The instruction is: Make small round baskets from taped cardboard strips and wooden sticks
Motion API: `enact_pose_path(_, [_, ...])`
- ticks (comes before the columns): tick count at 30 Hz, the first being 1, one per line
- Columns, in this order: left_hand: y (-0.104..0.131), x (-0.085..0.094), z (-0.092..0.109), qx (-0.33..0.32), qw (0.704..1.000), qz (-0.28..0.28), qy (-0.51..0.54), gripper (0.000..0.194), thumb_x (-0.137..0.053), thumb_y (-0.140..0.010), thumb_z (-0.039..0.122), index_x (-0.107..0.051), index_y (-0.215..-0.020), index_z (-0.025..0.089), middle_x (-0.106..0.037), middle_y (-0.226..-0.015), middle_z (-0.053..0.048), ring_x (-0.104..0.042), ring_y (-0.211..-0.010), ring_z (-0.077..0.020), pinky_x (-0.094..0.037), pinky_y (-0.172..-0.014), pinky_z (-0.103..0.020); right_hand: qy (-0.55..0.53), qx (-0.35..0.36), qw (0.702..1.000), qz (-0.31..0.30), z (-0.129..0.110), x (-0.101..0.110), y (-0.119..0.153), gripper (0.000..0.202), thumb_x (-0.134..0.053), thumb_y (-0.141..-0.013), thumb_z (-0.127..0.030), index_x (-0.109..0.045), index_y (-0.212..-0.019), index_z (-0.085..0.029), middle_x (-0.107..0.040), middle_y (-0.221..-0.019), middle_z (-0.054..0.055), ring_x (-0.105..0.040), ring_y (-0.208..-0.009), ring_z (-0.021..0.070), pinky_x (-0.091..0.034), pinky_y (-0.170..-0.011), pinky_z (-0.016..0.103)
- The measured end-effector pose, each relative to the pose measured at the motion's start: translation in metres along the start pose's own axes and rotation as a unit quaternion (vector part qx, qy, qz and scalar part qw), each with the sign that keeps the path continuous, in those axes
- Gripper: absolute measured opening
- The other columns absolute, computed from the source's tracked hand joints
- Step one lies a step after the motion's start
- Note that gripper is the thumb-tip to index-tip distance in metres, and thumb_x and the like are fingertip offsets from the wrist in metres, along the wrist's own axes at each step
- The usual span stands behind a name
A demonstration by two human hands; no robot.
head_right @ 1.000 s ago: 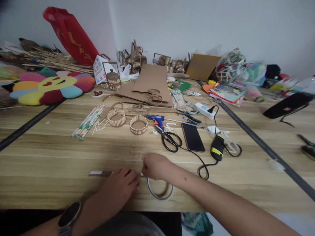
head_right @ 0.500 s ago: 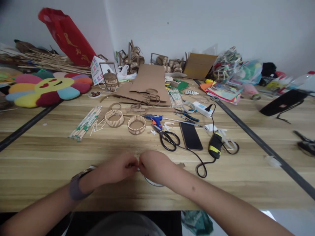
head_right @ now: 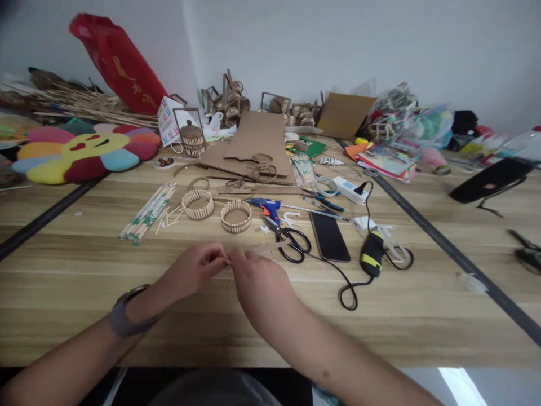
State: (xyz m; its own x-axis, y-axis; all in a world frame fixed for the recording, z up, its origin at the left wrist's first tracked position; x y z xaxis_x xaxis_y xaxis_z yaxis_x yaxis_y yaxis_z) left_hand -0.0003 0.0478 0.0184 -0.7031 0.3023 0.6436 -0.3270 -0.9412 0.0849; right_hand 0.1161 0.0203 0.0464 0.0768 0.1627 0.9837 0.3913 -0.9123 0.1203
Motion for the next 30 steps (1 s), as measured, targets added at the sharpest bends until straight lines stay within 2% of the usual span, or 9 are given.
enact_pose_path(3, [0.002, 0.015, 0.003, 0.004, 0.999, 0.043, 0.033, 0.023, -0.046, -0.080, 0.035, -0.045, -0.061, 0.021, -0.045, -0.055, 0.006, -0.045, -0.056, -0.0140, -0.029, -0.053, -0.025, -0.049, 0.026, 0.993, 0.104, -0.004, -0.007, 0.000, 0.027, -0.045, -0.095, -0.008, -0.061, -0.113, -0.020, -0.073, -0.090, 0.006, -0.071, -0.078, 0.0216, -0.046, -0.060, 0.027])
enact_pose_path(5, [0.004, 0.029, 0.000, 0.005, 0.994, 0.095, 0.046, 0.023, -0.046, -0.078, 0.034, -0.045, -0.059, 0.022, -0.043, -0.054, 0.006, -0.044, -0.056, -0.0142, -0.030, -0.053, -0.025, -0.067, 0.044, 0.979, 0.185, -0.003, -0.010, 0.005, 0.028, -0.041, -0.097, -0.010, -0.059, -0.116, -0.019, -0.073, -0.087, 0.007, -0.071, -0.077, 0.0212, -0.049, -0.062, 0.027])
enact_pose_path(9, [0.008, 0.065, -0.018, 0.032, 0.977, 0.208, 0.046, 0.022, -0.043, -0.079, 0.031, -0.046, -0.059, 0.022, -0.049, -0.061, 0.003, -0.048, -0.064, -0.0165, -0.035, -0.059, -0.027, -0.053, 0.032, 0.934, 0.351, 0.015, -0.006, 0.026, 0.027, -0.034, -0.103, -0.022, -0.052, -0.122, -0.015, -0.072, -0.088, 0.012, -0.069, -0.072, 0.0226, -0.053, -0.063, 0.031])
enact_pose_path(11, [0.011, 0.082, -0.024, 0.043, 0.967, 0.246, 0.057, 0.021, -0.044, -0.078, 0.031, -0.047, -0.059, 0.022, -0.052, -0.063, 0.002, -0.050, -0.068, -0.0171, -0.037, -0.062, -0.027, -0.040, 0.062, 0.917, 0.393, 0.020, -0.007, 0.036, 0.028, -0.037, -0.103, -0.025, -0.047, -0.126, -0.013, -0.071, -0.096, 0.015, -0.069, -0.081, 0.0242, -0.055, -0.070, 0.034])
enact_pose_path(14, [0.016, 0.097, -0.022, 0.044, 0.957, 0.275, 0.080, 0.019, -0.047, -0.078, 0.029, -0.051, -0.061, 0.022, -0.054, -0.063, 0.003, -0.050, -0.066, -0.0166, -0.038, -0.062, -0.027, -0.019, 0.127, 0.912, 0.388, 0.017, -0.019, 0.041, 0.034, -0.040, -0.103, -0.023, -0.042, -0.134, -0.011, -0.070, -0.096, 0.014, -0.067, -0.084, 0.0251, -0.056, -0.071, 0.036])
enact_pose_path(19, [0.017, 0.099, -0.015, 0.027, 0.961, 0.270, 0.053, 0.020, -0.047, -0.079, 0.027, -0.051, -0.060, 0.022, -0.050, -0.059, 0.005, -0.047, -0.060, -0.0148, -0.036, -0.059, -0.026, 0.060, 0.151, 0.947, 0.279, 0.010, -0.050, 0.032, 0.049, -0.041, -0.099, -0.012, -0.032, -0.147, -0.011, -0.069, -0.087, 0.009, -0.062, -0.072, 0.0246, -0.055, -0.065, 0.038])
enact_pose_path(23, [0.020, 0.102, -0.016, 0.013, 0.966, 0.256, 0.005, 0.019, -0.047, -0.082, 0.030, -0.055, -0.067, 0.022, -0.054, -0.064, 0.004, -0.050, -0.063, -0.0153, -0.036, -0.059, -0.026, 0.049, 0.167, 0.954, 0.245, 0.014, -0.056, 0.029, 0.051, -0.050, -0.099, -0.024, -0.037, -0.145, -0.007, -0.070, -0.097, 0.013, -0.064, -0.084, 0.0263, -0.056, -0.073, 0.040])
enact_pose_path(26, [0.023, 0.099, -0.008, -0.018, 0.978, 0.200, -0.059, 0.024, -0.046, -0.087, 0.035, -0.058, -0.072, 0.021, -0.058, -0.068, 0.002, -0.053, -0.066, -0.0170, -0.038, -0.061, -0.027, 0.022, 0.167, 0.946, 0.276, 0.016, -0.043, 0.030, 0.046, -0.054, -0.097, -0.032, -0.049, -0.134, -0.006, -0.068, -0.110, 0.018, -0.062, -0.103, 0.0303, -0.052, -0.091, 0.047])
enact_pose_path(30, [0.026, 0.085, 0.009, -0.084, 0.979, 0.133, -0.131, 0.029, -0.043, -0.093, 0.035, -0.060, -0.076, 0.020, -0.064, -0.078, -0.001, -0.058, -0.078, -0.0203, -0.044, -0.070, -0.031, 0.002, 0.157, 0.906, 0.394, 0.006, -0.007, 0.030, 0.029, -0.051, -0.099, -0.029, -0.058, -0.122, -0.014, -0.066, -0.120, 0.017, -0.056, -0.118, 0.0298, -0.039, -0.105, 0.051])
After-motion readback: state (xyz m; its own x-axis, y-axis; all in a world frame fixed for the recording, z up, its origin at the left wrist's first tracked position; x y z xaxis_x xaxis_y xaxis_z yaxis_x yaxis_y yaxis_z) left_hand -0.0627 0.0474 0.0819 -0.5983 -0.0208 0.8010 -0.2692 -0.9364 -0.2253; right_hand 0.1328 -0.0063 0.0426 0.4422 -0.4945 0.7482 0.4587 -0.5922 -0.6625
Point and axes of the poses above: each hand's wrist, its own y-axis away from the middle knuckle, its own x-axis out of the back of the hand, z = x × y, the point moved 6 cm from there along -y, towards the middle knuckle
